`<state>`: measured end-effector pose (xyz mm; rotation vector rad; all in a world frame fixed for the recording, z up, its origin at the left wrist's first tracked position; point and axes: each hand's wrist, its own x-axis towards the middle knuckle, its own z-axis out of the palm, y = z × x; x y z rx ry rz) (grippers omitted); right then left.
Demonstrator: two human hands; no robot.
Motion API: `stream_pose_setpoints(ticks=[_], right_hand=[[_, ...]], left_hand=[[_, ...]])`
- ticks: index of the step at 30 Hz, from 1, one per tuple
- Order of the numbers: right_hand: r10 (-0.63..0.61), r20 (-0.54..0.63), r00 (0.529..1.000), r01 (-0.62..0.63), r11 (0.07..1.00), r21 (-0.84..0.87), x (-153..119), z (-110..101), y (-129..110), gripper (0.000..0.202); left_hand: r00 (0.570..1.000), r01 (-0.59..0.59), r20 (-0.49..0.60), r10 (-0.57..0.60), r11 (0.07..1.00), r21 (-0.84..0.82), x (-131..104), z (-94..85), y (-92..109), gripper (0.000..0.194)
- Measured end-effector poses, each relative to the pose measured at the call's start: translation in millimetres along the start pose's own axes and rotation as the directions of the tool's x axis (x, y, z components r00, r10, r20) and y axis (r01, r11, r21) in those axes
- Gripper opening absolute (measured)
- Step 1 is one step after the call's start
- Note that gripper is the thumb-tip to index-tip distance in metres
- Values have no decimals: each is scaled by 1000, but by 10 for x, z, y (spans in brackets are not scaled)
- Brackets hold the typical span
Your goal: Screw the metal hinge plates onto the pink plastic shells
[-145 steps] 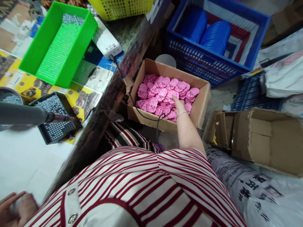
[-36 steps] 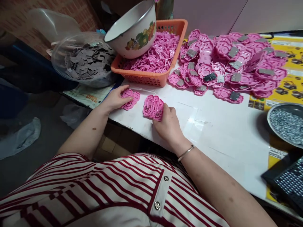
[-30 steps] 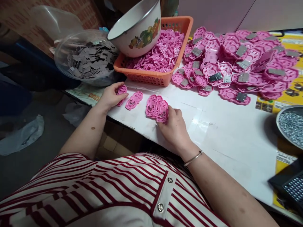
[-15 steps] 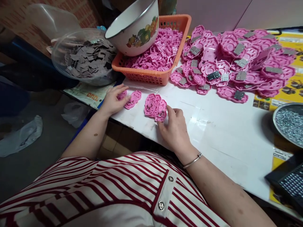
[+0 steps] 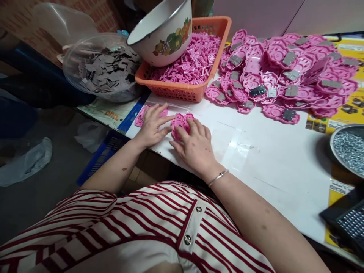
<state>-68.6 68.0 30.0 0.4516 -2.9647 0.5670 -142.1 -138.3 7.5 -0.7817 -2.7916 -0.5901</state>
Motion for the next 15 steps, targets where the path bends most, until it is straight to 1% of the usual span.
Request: stream_pose_setpoints(ticks=[2,4,5,7,10,15], right_hand=[[53,-33,998,-53,999,-10,-50,-26,97,60],[84,-23,996,-85,996,-34,-100,-59,167,60],[82,-9,997,-82,996,-45,-120,-73,184,59],[63,26,998,-62,996,-61,-144,-88,184,57],[47,64,997,-42,996,-79,-141,-76,138,55],[30,67,997,-24,995,-94,-102,-22,89,54]], left_hand=[[999,-20,35,20,1000,-14,-5,33,135,67],[998,-20,62,21,1000,-18,5,54,246,75],[997,-21,76,23,1000,-20,13,57,284,76],[995,-23,101,26,999,-30,33,43,316,65],[993,-24,114,29,999,-39,43,-11,265,47],[998,14,67,-12,1000,-28,-21,-82,56,37]])
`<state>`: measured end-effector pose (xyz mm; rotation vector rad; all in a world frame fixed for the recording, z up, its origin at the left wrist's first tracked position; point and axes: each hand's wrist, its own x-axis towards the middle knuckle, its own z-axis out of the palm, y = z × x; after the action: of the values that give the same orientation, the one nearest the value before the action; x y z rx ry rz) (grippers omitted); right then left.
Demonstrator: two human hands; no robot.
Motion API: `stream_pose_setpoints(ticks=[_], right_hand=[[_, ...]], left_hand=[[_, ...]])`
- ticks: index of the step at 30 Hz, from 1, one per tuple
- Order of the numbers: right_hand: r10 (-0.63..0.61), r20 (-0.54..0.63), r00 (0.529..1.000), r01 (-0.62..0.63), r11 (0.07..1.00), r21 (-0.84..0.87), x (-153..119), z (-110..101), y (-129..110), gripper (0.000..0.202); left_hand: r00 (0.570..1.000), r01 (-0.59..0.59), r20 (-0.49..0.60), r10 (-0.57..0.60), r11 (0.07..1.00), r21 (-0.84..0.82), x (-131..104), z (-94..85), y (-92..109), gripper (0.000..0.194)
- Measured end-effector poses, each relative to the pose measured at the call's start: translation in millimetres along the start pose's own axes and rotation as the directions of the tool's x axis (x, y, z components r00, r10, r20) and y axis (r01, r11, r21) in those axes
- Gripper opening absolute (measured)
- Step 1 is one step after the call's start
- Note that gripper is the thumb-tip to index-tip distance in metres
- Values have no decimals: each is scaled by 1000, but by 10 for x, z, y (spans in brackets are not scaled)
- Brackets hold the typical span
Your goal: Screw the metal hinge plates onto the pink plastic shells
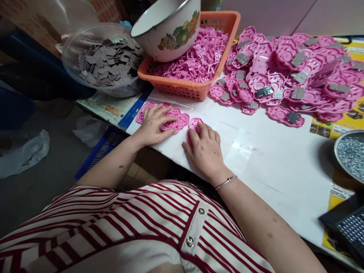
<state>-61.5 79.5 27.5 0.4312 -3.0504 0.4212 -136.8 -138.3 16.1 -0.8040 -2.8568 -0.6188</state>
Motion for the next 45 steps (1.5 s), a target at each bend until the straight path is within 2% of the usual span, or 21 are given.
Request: stream_pose_setpoints(ticks=[4,9,12,15,19,25,28,31,33,35,37,41,45], right_hand=[[-5,-10,1000,5,1000,-20,-37,-5,27,50],[47,-42,998,-50,996,-72,-78,-56,31,49],[-86,-90,992,75,990,-122,6,-63,-54,45],[-224,-31,974,217,965,-147,151,-44,-149,39],[-269,65,961,275,953,-129,281,-38,-142,37],[-289,55,956,294,946,-136,297,-116,77,37],[-253,-9,967,252,965,-77,232,-179,165,39],[-49,-33,998,49,999,-4,64,-263,222,53],[131,42,991,-131,991,11,-71,-315,240,57],[232,144,962,-235,972,4,-170,-346,230,50],[250,214,944,-258,966,11,-206,-349,186,40],[204,231,951,-222,973,58,-137,-299,33,30],[168,215,962,-191,978,87,-91,-251,-65,32]], left_hand=[[994,42,-97,-42,999,0,-45,23,-93,34],[985,68,-162,-64,997,23,-82,80,2,33],[981,84,-176,-79,996,22,-99,101,118,39],[977,107,-187,-106,994,-4,-101,109,176,47],[970,125,-208,-125,992,-13,-86,115,74,52],[979,38,-201,-47,998,-48,-56,162,-134,52],[982,51,-183,-55,998,-25,-71,161,-131,49],[985,7,-170,-8,1000,-9,-114,118,-79,54],[991,-53,-119,55,998,16,-138,90,-21,58],[992,-111,-48,113,993,35,-144,84,52,59],[991,-130,-19,131,991,42,-133,101,122,52],[994,-82,-63,85,995,48,-118,154,173,36],[994,-72,-75,74,997,25,-150,166,132,38]])
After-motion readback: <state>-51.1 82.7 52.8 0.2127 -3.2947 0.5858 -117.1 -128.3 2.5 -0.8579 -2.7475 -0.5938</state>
